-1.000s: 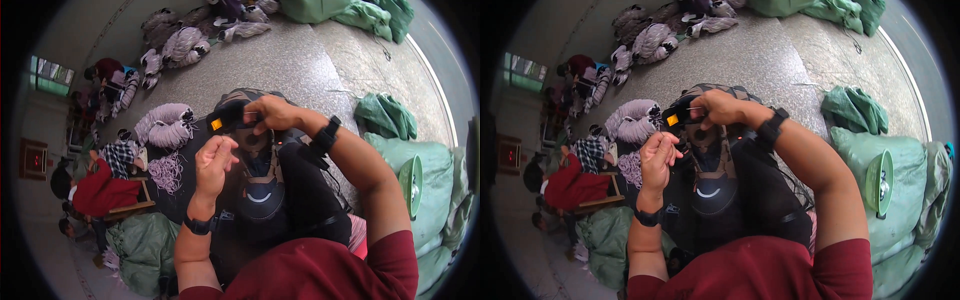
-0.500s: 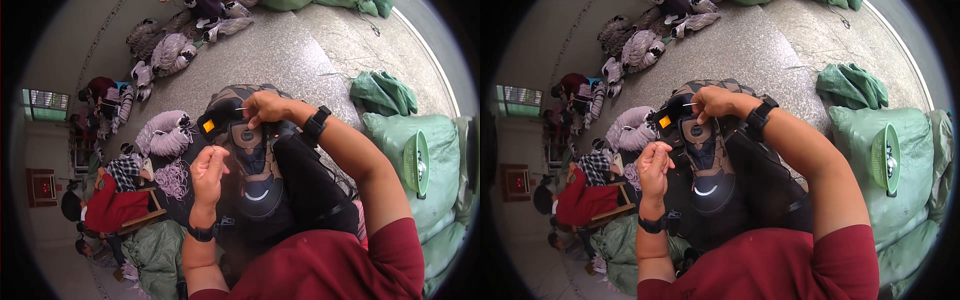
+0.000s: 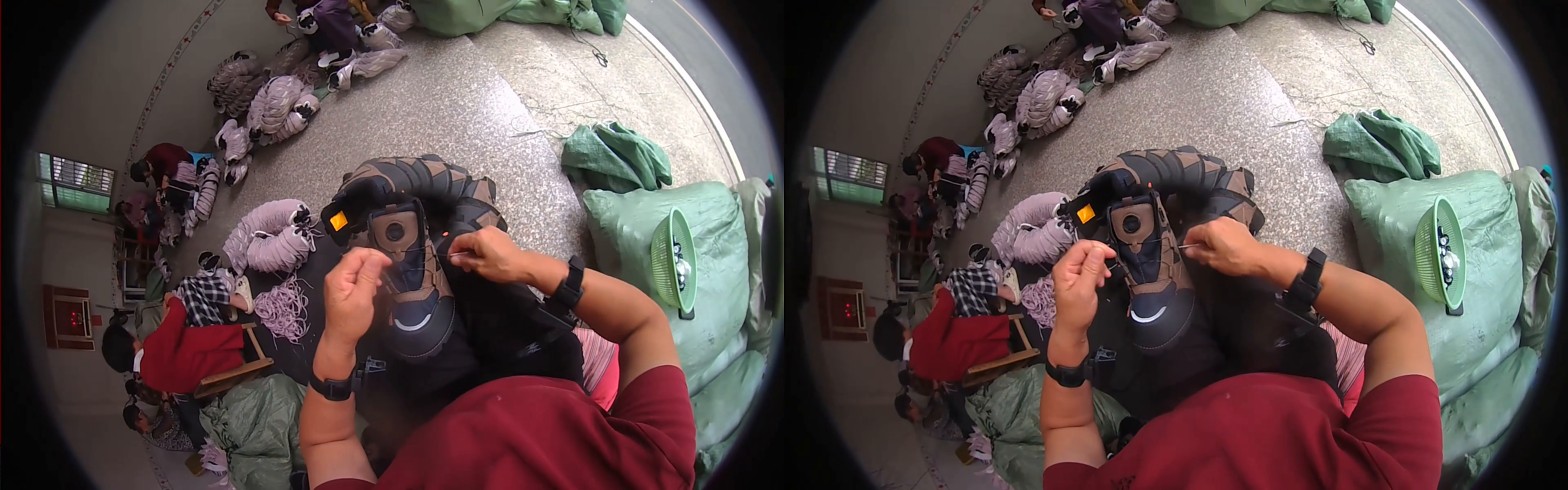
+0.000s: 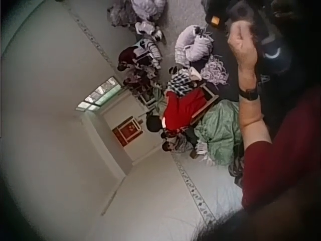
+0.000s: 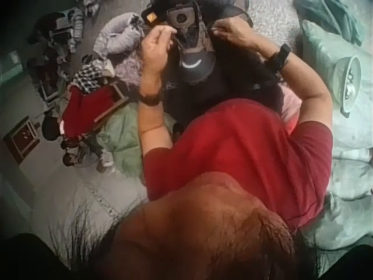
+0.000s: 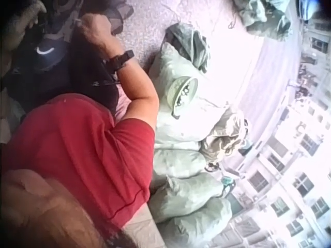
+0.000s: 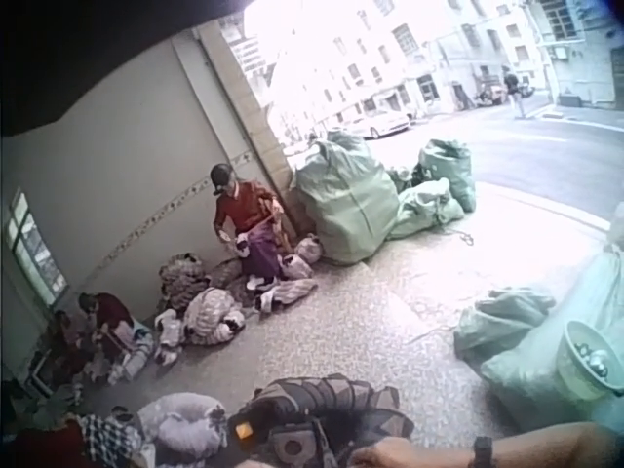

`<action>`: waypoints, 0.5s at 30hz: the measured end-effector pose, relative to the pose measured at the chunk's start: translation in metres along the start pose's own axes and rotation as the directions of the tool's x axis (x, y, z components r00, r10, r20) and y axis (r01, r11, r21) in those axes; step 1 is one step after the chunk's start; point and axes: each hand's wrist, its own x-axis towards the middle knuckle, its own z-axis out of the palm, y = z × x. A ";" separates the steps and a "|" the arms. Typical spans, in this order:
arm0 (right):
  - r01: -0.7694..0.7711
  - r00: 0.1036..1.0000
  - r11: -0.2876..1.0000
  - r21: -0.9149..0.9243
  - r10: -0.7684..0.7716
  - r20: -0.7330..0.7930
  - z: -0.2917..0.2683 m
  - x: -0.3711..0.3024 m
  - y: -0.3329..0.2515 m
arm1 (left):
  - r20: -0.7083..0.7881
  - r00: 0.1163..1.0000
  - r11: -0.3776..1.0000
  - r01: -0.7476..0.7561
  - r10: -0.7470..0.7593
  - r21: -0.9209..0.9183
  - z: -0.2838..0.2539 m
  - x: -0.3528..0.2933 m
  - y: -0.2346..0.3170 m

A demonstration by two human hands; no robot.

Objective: Hand-stitching or assembling components of a shoe by hand.

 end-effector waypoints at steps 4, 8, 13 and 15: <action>0.244 0.949 0.934 -0.261 -0.285 -0.135 -0.008 -0.023 -0.002 | 0.165 0.957 0.893 -0.283 0.239 0.349 0.022 -0.003 0.010; 0.327 0.878 0.871 -0.368 -0.424 -0.222 -0.012 -0.049 -0.048 | 0.195 0.937 0.893 -0.339 0.290 0.297 0.042 -0.006 -0.018; 0.308 0.837 0.790 -0.530 -0.490 -0.244 -0.003 -0.050 -0.037 | 0.355 0.910 0.829 -0.363 0.216 0.425 0.041 -0.004 -0.012; 0.180 0.857 0.888 -0.422 -0.353 -0.376 -0.004 -0.048 -0.026 | 0.323 0.915 0.828 -0.369 0.243 0.422 0.036 -0.008 -0.010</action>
